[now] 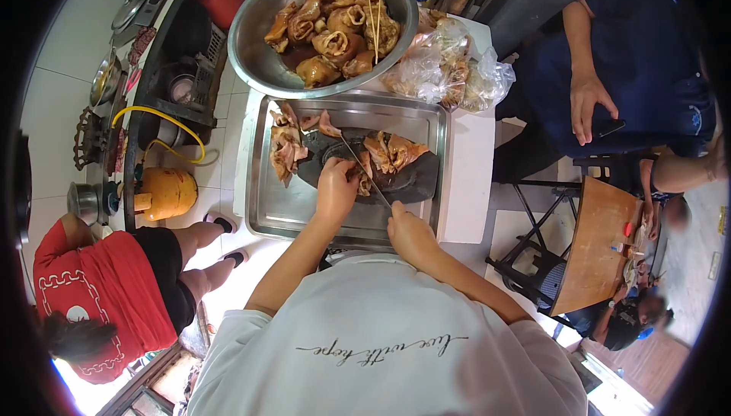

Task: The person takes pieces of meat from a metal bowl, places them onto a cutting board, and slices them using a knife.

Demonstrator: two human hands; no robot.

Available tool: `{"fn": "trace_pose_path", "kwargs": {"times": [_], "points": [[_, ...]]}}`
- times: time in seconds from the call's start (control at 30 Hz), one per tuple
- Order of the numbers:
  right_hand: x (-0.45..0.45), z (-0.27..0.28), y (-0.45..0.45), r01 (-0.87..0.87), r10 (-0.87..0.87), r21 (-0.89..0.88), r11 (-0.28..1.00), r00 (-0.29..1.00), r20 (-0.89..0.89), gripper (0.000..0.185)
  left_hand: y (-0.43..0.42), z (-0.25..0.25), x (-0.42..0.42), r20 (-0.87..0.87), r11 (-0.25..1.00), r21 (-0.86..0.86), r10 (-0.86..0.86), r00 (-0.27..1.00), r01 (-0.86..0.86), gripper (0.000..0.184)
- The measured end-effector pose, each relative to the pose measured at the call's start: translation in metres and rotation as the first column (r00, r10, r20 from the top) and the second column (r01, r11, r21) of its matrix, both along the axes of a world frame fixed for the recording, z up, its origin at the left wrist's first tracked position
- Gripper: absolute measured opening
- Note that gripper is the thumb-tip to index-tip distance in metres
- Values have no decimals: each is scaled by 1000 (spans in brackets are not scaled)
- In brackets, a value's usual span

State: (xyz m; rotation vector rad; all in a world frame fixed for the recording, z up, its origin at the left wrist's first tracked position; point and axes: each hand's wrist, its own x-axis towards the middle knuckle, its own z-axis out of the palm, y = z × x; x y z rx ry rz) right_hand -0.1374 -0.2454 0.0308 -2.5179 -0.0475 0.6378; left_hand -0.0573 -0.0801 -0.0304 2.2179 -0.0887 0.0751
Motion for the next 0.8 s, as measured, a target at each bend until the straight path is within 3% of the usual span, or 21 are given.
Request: {"fn": "trace_pose_path", "kwargs": {"times": [0.2,0.3,0.37,0.4,0.47,0.5,0.57,0.8], "points": [[39,-26,23,28,-32,67,997,998,57,18,1,4,2,33,1000,-4,-21,999,21,19],[32,-22,17,28,-32,74,997,998,54,18,-1,13,-6,152,998,56,11,988,-20,29],[15,-22,3,30,-34,70,997,998,54,18,-3,23,-12,284,961,184,150,947,-208,39],[4,-24,-8,24,-27,52,998,998,62,18,0,19,-11,285,959,184,156,946,-213,39],[-8,-24,-23,11,-13,37,999,998,67,18,9,5,-12,-185,989,-3,147,972,-150,43],[-12,-18,-28,36,-37,13,999,998,42,19,9,6,-13,-188,988,0,152,970,-155,43],[-12,-8,-29,66,-66,-8,998,998,20,21,8,8,-10,-337,971,-182,86,938,-155,40],[-10,19,-19,-9,9,13,1000,1000,-8,20,-4,9,-10,-342,946,-254,105,934,-199,39]]}}
